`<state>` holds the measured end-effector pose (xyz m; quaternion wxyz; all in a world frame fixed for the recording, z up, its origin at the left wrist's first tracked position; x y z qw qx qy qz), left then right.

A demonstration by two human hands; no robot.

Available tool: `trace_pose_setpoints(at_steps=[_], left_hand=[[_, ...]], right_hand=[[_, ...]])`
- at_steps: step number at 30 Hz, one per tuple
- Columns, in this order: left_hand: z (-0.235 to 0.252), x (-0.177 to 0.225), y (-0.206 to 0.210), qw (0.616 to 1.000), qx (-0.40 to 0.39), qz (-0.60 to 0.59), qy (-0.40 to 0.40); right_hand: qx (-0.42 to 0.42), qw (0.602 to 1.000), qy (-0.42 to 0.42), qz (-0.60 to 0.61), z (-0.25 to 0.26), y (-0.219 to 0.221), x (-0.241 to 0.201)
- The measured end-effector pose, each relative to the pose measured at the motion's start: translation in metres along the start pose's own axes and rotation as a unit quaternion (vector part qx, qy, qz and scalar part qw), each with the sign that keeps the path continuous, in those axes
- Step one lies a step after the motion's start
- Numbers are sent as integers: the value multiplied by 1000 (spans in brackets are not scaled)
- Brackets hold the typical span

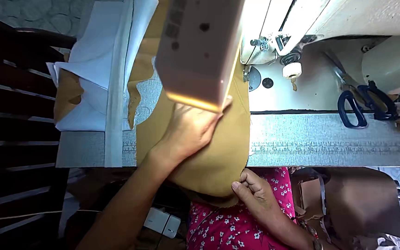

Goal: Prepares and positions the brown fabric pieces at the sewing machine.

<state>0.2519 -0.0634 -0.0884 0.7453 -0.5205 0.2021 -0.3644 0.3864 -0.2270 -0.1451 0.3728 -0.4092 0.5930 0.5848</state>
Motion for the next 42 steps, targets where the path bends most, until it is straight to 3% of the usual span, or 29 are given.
trace_pose_setpoints(at_steps=[4, 8, 12, 16, 21, 23, 28, 32, 42], left_hand=[[43, 15, 23, 995, -51, -25, 82], [58, 10, 31, 991, -59, -40, 109], [61, 8, 27, 991, -74, -51, 101], [67, 10, 24, 988, -108, -72, 89], [73, 11, 27, 985, -145, -68, 64], [69, 14, 25, 990, -124, -54, 46], [19, 45, 25, 999, 31, -26, -27], [-7, 52, 39, 998, -22, -36, -42], [7, 45, 43, 999, -48, -4, -23]], right_hand=[[-9, 997, -31, -66, 2, 0, -3], [-44, 979, -57, -189, 2, -5, -9], [-90, 935, -79, -334, 11, -20, -35], [22, 876, -178, -447, 49, -47, -71], [9, 810, -209, -547, 91, -56, -69], [-3, 792, -196, -578, 95, -54, -62], [-4, 770, -208, -603, 96, -54, -60], [-20, 768, -220, -602, 100, -56, -61], [-48, 764, -212, -607, 116, -58, -69]])
Point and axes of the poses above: each hand's wrist, its own z-axis towards the middle knuckle, its own y-axis out of the palm, x = y × z, the point moved 4 cm from there along z, towards the middle knuckle, and after that the axes turned 15 degrees about z, right-handed, at the moved point
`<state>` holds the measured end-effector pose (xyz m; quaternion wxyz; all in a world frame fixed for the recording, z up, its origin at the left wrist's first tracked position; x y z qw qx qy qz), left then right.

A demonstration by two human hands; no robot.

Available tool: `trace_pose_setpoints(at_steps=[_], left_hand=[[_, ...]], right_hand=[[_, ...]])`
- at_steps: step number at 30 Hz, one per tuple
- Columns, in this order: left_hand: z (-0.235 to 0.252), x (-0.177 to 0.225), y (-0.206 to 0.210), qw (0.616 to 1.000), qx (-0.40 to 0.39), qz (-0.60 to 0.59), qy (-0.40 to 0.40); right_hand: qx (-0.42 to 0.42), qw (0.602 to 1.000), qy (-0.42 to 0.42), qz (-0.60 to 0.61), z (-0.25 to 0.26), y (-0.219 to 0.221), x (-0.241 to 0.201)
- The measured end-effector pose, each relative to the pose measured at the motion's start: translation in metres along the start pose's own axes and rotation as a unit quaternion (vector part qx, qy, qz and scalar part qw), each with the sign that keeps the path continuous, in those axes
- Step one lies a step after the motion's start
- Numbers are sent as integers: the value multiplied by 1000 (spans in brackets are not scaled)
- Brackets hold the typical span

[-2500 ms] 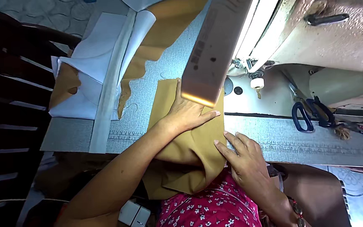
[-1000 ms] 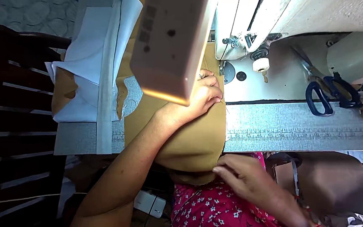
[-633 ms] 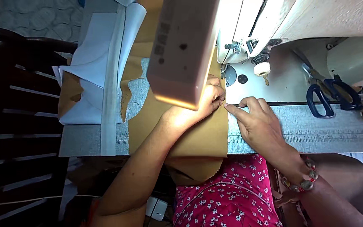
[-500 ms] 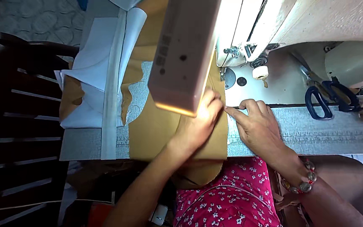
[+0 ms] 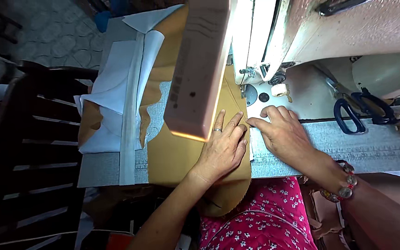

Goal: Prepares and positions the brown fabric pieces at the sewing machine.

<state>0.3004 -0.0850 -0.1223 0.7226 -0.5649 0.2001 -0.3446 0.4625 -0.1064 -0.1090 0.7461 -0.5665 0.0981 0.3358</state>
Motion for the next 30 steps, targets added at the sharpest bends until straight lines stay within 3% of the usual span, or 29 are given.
trace_pose_setpoints(at_steps=[10, 19, 25, 30], left_hand=[[18, -15, 2, 998, -55, -3, -14], [40, -29, 6, 997, -70, 4, -15], [56, -35, 4, 997, -76, -8, -16], [54, -36, 8, 996, -87, -1, -13]], right_hand=[[-27, 1000, 7, 6, 18, -6, 8], [5, 1000, 19, 9, 37, 1, 28], [-15, 998, 38, 39, 17, -8, 7], [1, 999, 0, 45, -13, 4, -11]])
Point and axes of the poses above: each hand's wrist, its own z-axis towards the middle knuckle, its own y-axis out of the palm, x = y × z, the point moved 4 cm from there along z, towards the middle knuckle, and after that the axes turned 15 degrees about z, right-handed, at the moved point
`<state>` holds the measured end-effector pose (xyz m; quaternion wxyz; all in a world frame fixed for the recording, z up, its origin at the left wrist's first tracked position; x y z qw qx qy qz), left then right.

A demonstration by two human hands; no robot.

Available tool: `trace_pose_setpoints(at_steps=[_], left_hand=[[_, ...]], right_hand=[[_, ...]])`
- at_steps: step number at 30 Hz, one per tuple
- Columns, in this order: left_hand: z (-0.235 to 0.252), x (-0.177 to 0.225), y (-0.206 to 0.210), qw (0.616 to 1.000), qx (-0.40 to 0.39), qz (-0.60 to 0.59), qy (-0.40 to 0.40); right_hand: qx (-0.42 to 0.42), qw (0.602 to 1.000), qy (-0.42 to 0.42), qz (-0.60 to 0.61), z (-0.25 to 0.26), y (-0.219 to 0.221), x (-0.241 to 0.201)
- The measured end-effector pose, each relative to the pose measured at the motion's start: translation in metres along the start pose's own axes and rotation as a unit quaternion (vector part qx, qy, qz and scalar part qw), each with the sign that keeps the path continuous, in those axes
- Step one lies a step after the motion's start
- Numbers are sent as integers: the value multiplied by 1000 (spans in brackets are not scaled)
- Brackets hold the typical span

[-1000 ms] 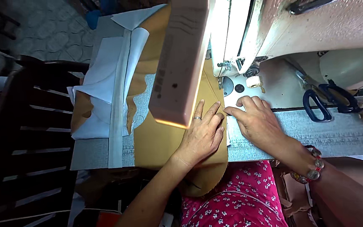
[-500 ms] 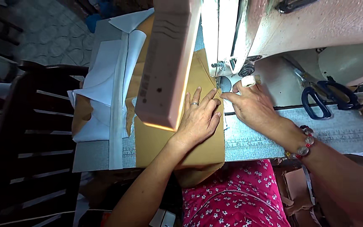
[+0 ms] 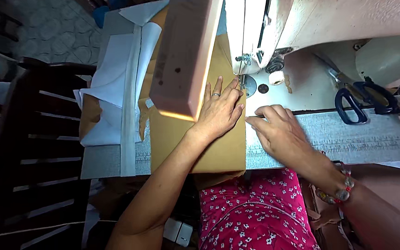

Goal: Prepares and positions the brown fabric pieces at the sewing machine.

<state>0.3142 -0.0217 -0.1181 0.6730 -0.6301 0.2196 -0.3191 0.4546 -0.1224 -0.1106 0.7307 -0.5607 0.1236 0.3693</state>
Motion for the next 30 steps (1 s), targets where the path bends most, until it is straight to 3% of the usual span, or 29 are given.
trace_pose_setpoints(at_steps=[4, 7, 12, 18, 24, 30], left_hand=[[-41, 20, -2, 1000, -16, 25, 1], [-62, 28, -1, 998, 57, 7, -5], [-54, 28, -9, 990, 133, 28, -24], [-49, 24, -10, 991, 132, -3, -21], [-52, 17, -23, 973, 174, -135, -70], [-44, 35, -15, 988, 152, 4, -22]], right_hand=[[19, 1000, 8, -12, -14, 7, -2], [42, 999, 16, -8, -16, 10, -1], [60, 998, 16, 0, -19, 13, 0], [53, 998, 21, -23, -16, 15, 0], [46, 998, 16, -29, -17, 17, -2], [61, 998, 4, -14, -22, 16, -2]])
Point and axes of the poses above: each hand's wrist, its own z-axis towards the middle knuckle, its own y-axis out of the palm, x = y × z, the point moved 4 cm from there along z, towards the middle knuckle, and after that the axes turned 15 degrees about z, right-handed, at the moved point
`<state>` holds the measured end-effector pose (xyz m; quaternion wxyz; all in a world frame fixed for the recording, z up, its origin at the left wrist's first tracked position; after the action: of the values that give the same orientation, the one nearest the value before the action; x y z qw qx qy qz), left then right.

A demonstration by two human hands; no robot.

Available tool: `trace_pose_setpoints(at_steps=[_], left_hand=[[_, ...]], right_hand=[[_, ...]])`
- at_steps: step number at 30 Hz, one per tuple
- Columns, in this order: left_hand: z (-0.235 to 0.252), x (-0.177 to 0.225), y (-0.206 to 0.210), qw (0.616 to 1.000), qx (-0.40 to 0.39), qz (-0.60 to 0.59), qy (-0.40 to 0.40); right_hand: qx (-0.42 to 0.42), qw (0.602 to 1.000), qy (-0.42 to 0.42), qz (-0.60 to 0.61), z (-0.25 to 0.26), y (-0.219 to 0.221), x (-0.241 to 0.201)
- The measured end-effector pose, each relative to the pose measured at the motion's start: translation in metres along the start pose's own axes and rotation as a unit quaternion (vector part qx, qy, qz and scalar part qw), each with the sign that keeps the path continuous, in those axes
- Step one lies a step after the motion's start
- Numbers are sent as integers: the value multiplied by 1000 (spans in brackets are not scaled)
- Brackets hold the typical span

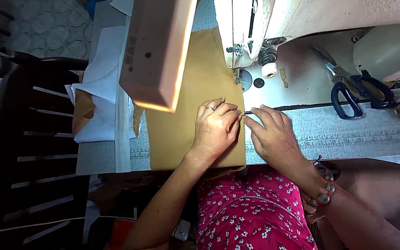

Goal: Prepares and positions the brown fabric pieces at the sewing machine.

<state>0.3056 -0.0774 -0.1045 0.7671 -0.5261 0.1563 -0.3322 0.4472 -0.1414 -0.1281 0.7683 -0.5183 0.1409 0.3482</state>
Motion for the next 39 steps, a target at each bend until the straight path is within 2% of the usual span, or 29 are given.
trace_pose_setpoints(at_steps=[5, 10, 14, 17, 28, 34, 39], left_hand=[[0, 6, 2, 999, -25, 47, -5], [-11, -1, 2, 996, -76, 4, -46], [-15, -14, 6, 994, -78, -52, -51], [-12, -17, 8, 994, -67, -66, -45], [8, -29, 16, 995, -79, -54, -42], [27, -36, 18, 993, -88, -62, -44], [39, -49, 27, 995, -88, -37, -40]], right_hand=[[12, 1000, 8, 20, 0, -3, 2], [4, 999, 18, 34, 6, -8, 1], [-19, 999, 3, -25, 12, -6, 0], [-26, 999, 3, -23, 18, -7, 3], [-63, 997, 14, -49, 45, -7, 12], [-55, 996, 33, -57, 60, -7, 18], [-77, 995, 49, -38, 47, -8, 12]])
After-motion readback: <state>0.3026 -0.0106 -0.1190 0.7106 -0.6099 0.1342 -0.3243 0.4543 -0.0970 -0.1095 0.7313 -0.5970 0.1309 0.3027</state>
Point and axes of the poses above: each hand's wrist, its own z-axis towards the middle knuckle, its own y-axis out of the palm, x = y × z, the point moved 4 cm from there along z, towards the middle knuckle, and after that the axes turned 15 degrees about z, right-handed, at the moved point
